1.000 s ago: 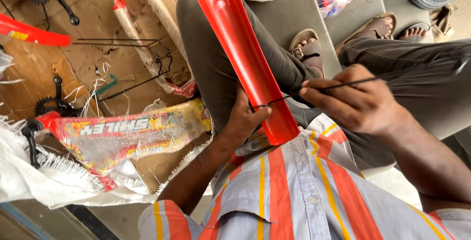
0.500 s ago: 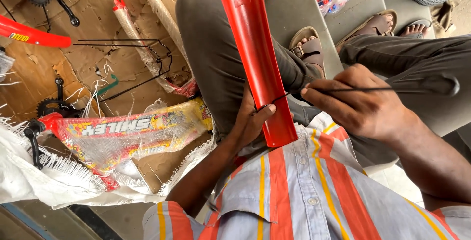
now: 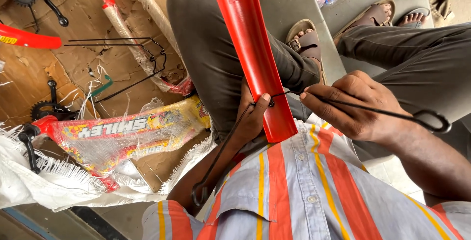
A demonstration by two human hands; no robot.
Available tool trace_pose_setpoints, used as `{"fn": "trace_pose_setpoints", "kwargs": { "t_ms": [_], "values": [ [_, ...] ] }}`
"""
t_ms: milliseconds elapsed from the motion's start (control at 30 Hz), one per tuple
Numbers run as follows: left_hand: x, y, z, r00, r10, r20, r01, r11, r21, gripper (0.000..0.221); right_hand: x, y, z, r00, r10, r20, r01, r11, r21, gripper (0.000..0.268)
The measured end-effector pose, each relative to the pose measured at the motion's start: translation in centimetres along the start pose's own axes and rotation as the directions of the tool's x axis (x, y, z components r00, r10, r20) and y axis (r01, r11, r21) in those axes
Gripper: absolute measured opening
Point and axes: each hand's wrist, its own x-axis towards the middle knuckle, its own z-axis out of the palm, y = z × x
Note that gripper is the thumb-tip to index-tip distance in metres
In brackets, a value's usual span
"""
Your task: Assembling a red plastic fender for a bicycle, including securing wires and using a screwdriver.
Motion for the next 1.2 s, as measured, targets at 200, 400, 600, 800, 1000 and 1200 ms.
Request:
{"fn": "trace_pose_setpoints", "kwargs": {
  "t_ms": [200,400,600,800,1000,1200],
  "values": [
    [-0.2,0.3,0.8,0.993,0.101,-0.063,-0.094,0.99,0.103,0.053,-0.4,-0.9,0.9,0.984,0.164,-0.068,-0.162,0.986,0.037,0.034],
    [-0.2,0.5,1.0,0.98,0.194,-0.037,-0.18,0.953,0.245,0.048,-1.7,-3.4,1.2,0.911,0.381,-0.16,-0.373,0.925,0.076,0.03],
    [-0.1,1.2,1.2,0.979,0.203,-0.025,-0.192,0.954,0.229,0.047,-2.7,-6.2,1.3,0.798,0.524,-0.297,-0.52,0.848,0.096,0.018],
    [-0.1,0.5,1.1,0.985,0.165,-0.052,-0.148,0.961,0.232,0.049,-0.7,-7.6,1.1,0.752,0.57,-0.332,-0.595,0.803,0.031,0.016],
    [-0.2,-0.2,1.2,0.98,0.176,-0.094,-0.144,0.95,0.276,0.05,-1.1,-6.4,5.3,0.743,0.665,-0.079,-0.625,0.732,0.271,0.016],
    [-0.4,-0.1,1.4,0.971,0.229,-0.071,-0.198,0.933,0.301,0.045,0.6,-5.8,8.6,0.802,0.592,-0.075,-0.558,0.789,0.258,0.017]
  ]
}}
